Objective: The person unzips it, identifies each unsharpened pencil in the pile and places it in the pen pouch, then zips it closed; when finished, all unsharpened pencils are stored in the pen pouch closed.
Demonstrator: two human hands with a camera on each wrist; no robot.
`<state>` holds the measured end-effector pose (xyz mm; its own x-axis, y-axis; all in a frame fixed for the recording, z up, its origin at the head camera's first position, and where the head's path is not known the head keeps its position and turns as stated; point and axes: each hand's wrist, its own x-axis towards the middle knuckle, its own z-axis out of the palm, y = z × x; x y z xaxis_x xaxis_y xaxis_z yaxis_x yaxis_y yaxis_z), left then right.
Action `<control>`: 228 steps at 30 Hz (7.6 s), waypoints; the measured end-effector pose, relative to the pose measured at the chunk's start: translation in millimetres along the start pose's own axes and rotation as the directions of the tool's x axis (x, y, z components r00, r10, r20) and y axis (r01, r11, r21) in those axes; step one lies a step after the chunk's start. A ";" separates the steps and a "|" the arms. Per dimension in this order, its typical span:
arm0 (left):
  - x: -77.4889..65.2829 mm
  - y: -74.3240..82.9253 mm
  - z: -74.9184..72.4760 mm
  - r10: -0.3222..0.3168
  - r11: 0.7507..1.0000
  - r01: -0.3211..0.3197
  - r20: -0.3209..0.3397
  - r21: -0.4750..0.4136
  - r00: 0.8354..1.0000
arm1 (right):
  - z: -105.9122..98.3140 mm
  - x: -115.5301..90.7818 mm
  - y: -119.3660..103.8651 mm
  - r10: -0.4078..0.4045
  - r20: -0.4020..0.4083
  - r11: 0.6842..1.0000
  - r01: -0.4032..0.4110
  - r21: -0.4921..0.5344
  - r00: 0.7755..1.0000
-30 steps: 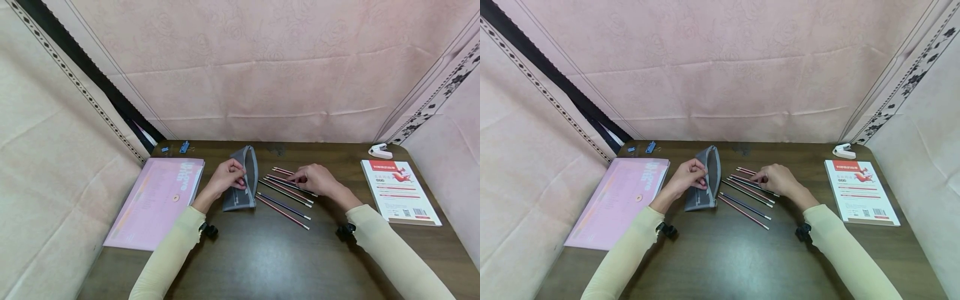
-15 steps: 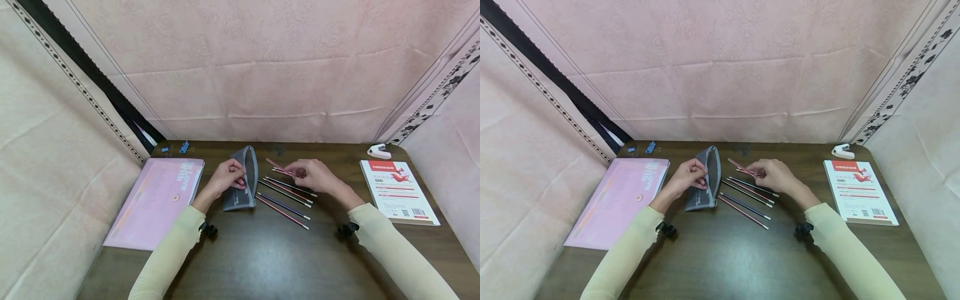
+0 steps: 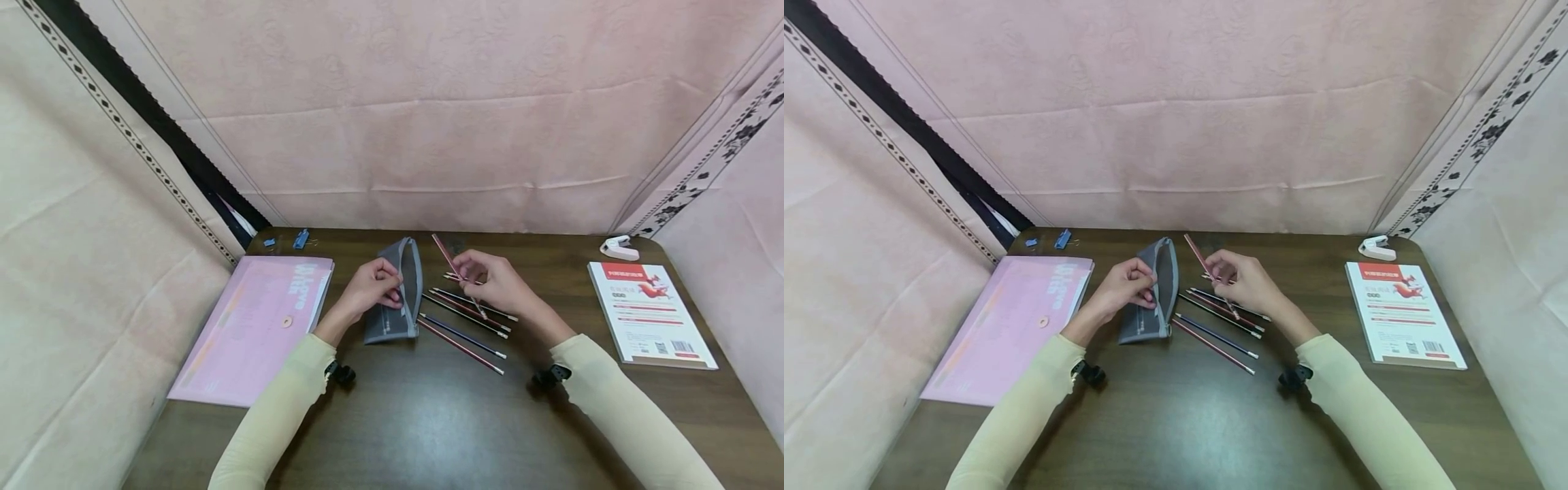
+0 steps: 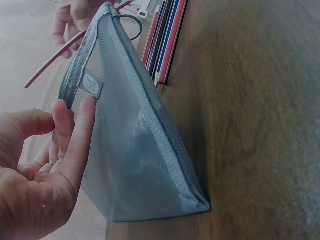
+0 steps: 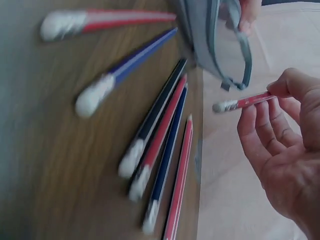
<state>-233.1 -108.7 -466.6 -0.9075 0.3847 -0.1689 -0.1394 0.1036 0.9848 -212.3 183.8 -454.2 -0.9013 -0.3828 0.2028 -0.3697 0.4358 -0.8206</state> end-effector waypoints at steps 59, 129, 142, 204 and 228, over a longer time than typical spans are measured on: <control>6.5 -0.6 14.9 0.018 0.999 -0.020 0.054 0.040 0.998 | 93.8 26.7 -29.1 0.497 -0.025 0.792 -0.441 0.423 0.868; -0.9 -3.6 -14.1 0.001 0.999 -0.001 -0.002 0.054 1.000 | 47.9 -36.8 12.9 -0.009 -0.022 0.824 -0.006 -0.567 1.000; -1.0 -1.9 -14.4 0.012 0.997 -0.012 -0.001 0.070 1.000 | 39.4 -30.8 4.7 0.027 0.067 0.795 0.019 -0.607 0.997; 1.0 3.9 -6.1 0.015 0.998 -0.013 -0.030 0.067 0.999 | 102.7 32.7 -39.5 0.393 -0.133 0.765 -0.243 0.596 0.910; 1.3 4.7 -5.7 -0.014 0.998 0.013 0.021 0.069 1.000 | 102.1 42.7 -29.7 0.412 -0.041 0.837 -0.361 0.412 0.910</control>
<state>-237.1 -112.9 -462.0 -0.8968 0.4026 -0.1836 -0.1232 0.1714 0.9775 -216.8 71.4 -475.7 -0.9819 -0.1357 -0.1320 0.1086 0.1673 -0.9799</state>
